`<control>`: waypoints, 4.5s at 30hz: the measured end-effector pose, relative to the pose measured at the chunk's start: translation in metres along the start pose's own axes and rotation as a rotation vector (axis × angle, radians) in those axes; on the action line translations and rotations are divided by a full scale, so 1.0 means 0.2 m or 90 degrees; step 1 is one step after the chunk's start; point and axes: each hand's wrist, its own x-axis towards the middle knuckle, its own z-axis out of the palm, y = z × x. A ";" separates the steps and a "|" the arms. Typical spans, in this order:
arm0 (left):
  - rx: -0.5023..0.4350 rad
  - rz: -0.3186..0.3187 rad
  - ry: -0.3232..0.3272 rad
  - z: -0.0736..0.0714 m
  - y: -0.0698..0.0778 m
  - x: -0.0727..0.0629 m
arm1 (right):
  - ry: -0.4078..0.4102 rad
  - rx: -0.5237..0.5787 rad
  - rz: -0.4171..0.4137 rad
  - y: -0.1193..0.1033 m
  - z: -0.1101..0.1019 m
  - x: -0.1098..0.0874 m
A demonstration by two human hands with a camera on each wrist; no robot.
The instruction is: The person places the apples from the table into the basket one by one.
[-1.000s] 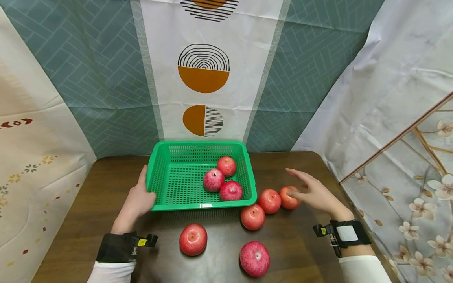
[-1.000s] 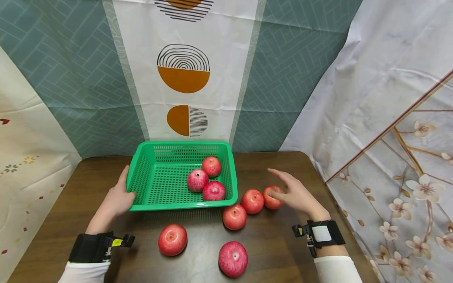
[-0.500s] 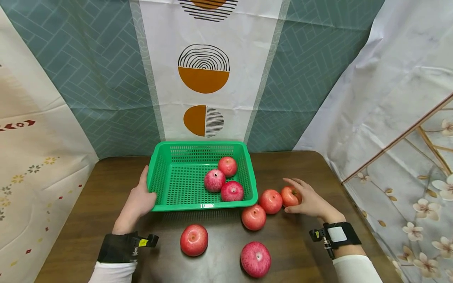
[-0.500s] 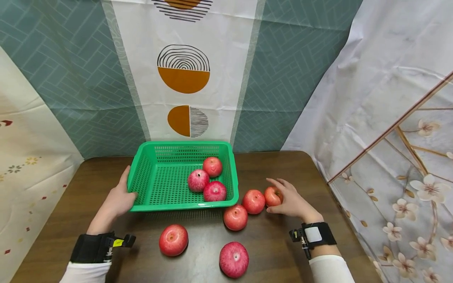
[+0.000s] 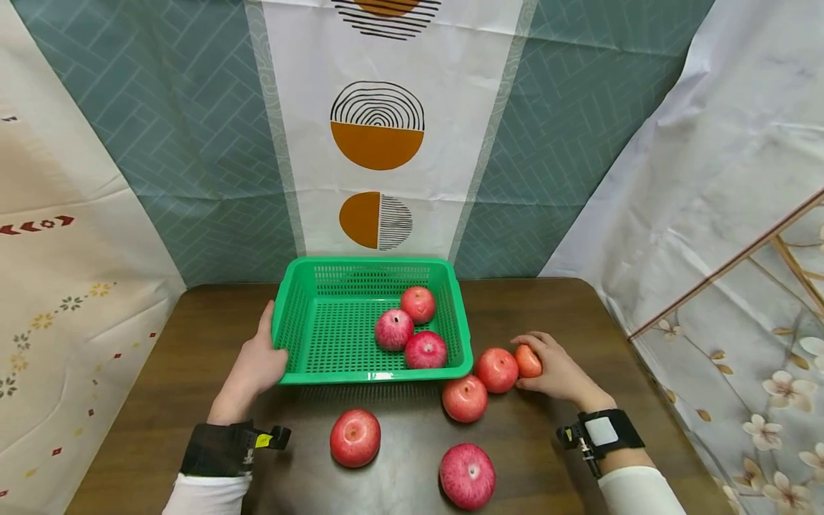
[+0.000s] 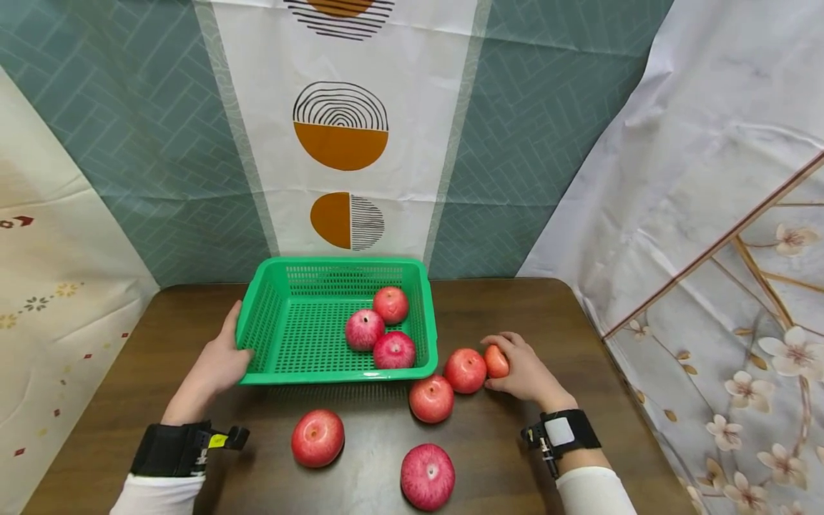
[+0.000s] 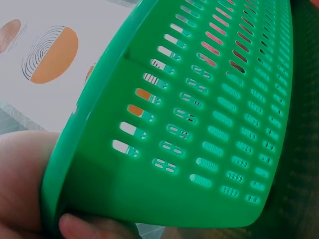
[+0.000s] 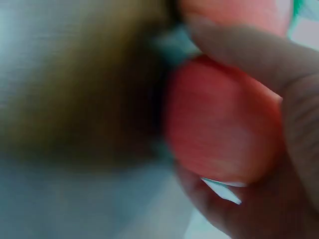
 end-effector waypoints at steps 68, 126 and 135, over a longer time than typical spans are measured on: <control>-0.001 0.015 0.014 0.02 -0.03 0.01 | 0.102 -0.019 0.104 0.02 0.10 -0.03; 0.008 0.006 0.025 0.02 -0.03 0.02 | 0.151 0.015 0.241 -0.15 -0.16 0.09; -0.005 0.013 0.020 0.02 0.00 0.02 | 0.163 0.028 0.175 -0.41 -0.21 0.32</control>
